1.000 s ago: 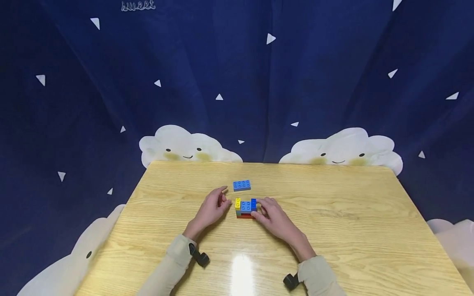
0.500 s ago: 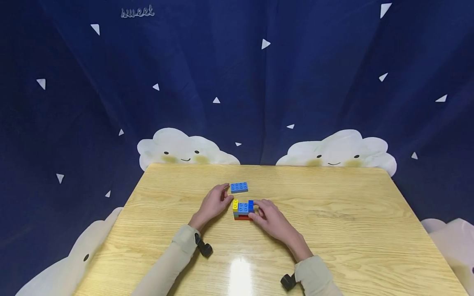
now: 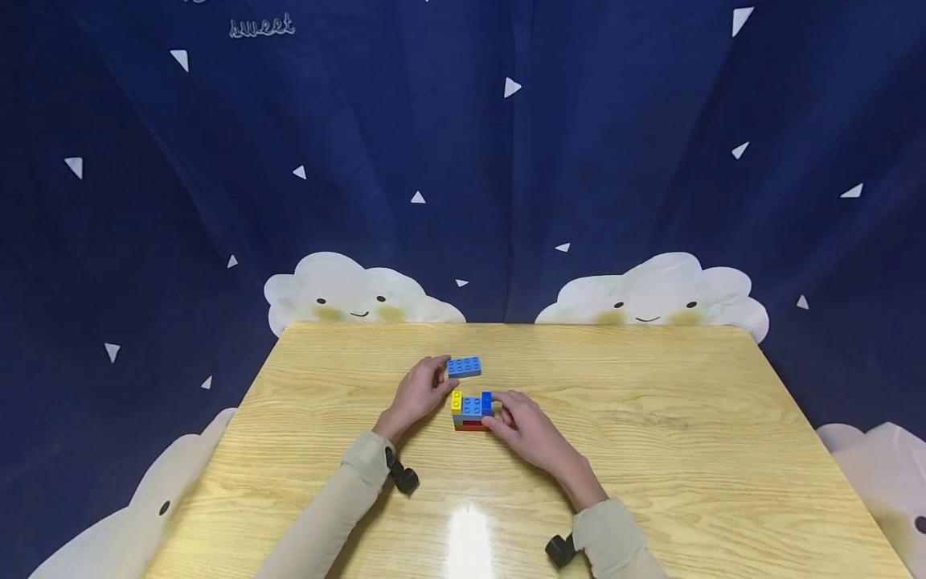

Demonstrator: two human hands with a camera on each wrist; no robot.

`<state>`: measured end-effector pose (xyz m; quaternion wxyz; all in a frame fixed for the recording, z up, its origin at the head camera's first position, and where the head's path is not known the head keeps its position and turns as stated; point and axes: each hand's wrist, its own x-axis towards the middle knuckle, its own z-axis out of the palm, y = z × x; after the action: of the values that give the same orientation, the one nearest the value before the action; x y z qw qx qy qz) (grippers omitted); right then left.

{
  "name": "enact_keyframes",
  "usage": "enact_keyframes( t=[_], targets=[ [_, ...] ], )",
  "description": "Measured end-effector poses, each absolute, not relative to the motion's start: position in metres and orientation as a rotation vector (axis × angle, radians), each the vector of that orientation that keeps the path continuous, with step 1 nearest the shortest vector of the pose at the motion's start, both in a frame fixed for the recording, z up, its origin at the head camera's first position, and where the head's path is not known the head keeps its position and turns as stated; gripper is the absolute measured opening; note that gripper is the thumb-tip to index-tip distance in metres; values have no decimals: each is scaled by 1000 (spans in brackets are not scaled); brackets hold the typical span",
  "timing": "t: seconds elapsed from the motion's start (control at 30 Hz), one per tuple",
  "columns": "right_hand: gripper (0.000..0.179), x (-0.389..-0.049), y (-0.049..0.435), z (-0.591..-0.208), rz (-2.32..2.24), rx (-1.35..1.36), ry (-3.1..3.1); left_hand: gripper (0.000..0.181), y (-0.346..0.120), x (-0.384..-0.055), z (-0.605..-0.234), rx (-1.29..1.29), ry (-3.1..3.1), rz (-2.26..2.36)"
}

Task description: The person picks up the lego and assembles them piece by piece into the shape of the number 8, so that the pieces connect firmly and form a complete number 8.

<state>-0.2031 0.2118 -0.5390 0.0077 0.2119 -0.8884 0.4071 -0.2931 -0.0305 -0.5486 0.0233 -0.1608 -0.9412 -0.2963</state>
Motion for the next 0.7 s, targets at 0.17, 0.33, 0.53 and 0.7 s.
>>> enact_keyframes(
  t=[0.17,0.33,0.53,0.7],
  targets=[
    [50,-204,210,-539,1283,676,-2779,45,-32,-293,-550,-485,-2893,-931],
    [52,-204,211,-539,1300,671,-2779,42,-33,-291,-551,-468,-2892,-968],
    [52,-204,212,-539,1329,678,-2773,38,-35,-286,-550,-470,-2866,-1003],
    [52,-203,213,-538,1332,673,-2773,36,-37,-282,-546,-489,-2854,-1017]
  ],
)
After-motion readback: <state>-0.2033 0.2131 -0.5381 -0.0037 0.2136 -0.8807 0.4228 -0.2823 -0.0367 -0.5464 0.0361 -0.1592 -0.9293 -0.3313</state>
